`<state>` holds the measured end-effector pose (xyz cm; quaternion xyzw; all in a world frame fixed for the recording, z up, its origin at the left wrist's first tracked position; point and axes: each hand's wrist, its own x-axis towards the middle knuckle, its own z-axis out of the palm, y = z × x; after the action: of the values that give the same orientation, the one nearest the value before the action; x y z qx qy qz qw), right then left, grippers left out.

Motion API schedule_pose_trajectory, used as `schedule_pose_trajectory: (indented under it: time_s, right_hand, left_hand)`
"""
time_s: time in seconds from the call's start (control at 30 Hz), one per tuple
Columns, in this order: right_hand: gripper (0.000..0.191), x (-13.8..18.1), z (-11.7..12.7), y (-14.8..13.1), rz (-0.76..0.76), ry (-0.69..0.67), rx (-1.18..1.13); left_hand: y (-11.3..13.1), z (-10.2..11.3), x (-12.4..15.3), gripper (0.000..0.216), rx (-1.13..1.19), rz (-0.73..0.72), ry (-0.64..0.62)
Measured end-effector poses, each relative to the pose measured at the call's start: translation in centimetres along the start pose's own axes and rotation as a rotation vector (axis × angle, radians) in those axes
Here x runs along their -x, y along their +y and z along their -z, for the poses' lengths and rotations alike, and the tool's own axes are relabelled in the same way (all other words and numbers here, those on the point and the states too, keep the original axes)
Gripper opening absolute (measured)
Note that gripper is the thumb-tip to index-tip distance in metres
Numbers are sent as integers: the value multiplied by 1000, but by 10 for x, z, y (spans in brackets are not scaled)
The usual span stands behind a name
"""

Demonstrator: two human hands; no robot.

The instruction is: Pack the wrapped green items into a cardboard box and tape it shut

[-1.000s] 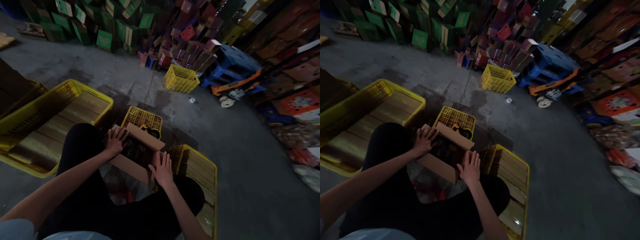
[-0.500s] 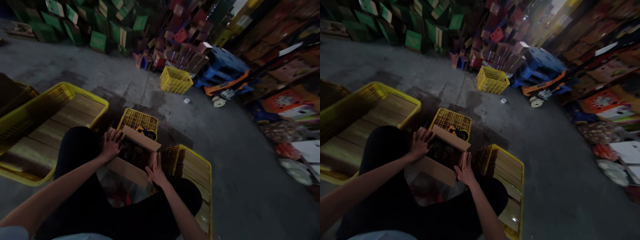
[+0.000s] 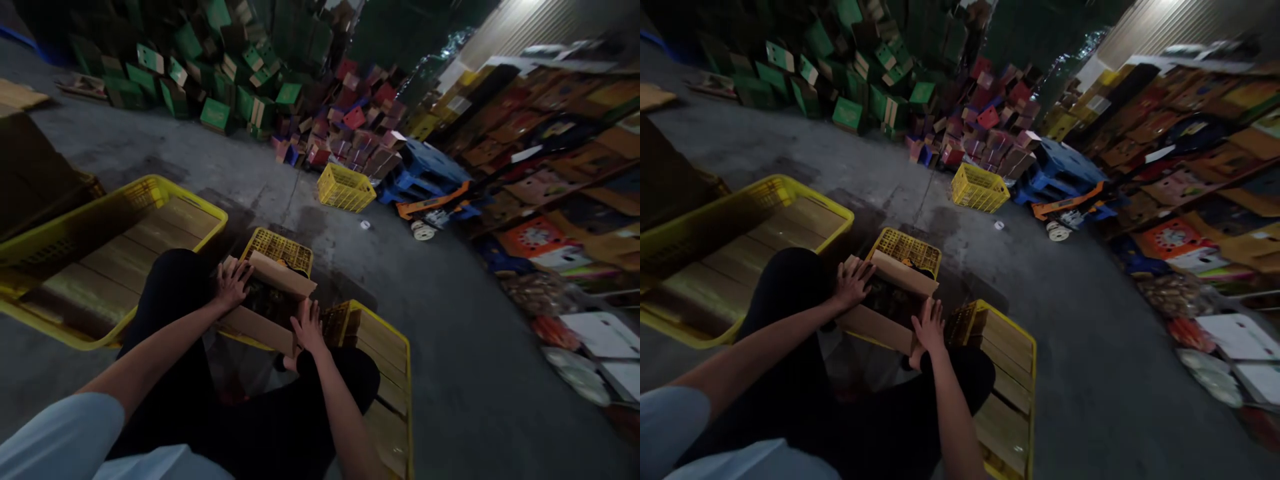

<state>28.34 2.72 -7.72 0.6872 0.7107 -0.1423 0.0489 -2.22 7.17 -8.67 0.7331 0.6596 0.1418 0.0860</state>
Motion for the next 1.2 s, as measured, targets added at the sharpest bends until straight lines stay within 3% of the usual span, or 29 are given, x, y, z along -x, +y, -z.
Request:
schedule_pose_trajectory:
  time_s: [0.23, 0.43, 0.57, 0.7, 0.8, 0.9, 1.03, 1.2]
  right_hand:
    - [84, -8, -2, -3, -38, 3, 20]
    - [80, -25, 13, 3, -50, -73, 83]
    - [73, -22, 25, -9, 14, 91, 247]
    - [57, -25, 30, -40, 213, 237, 243]
    - [54, -42, 29, -60, 320, 96, 131]
    - [64, -66, 26, -69, 197, -90, 79]
    - [63, -82, 17, -69, 96, -193, 30]
    - [49, -81, 13, -65, 20, -123, -101]
  left_hand:
    - [-3, -1, -14, 63, 7, -54, 21]
    - [6, -7, -20, 64, 7, 36, -15]
    - [11, -3, -21, 65, 0, 43, -51]
    - [12, 14, -24, 67, -2, -23, -148]
    - [16, 31, -29, 56, 28, -107, -163]
    - [23, 37, -37, 49, 171, -169, -259]
    - [33, 15, -45, 53, 441, -98, -468]
    - [40, -21, -54, 61, 658, 12, -510]
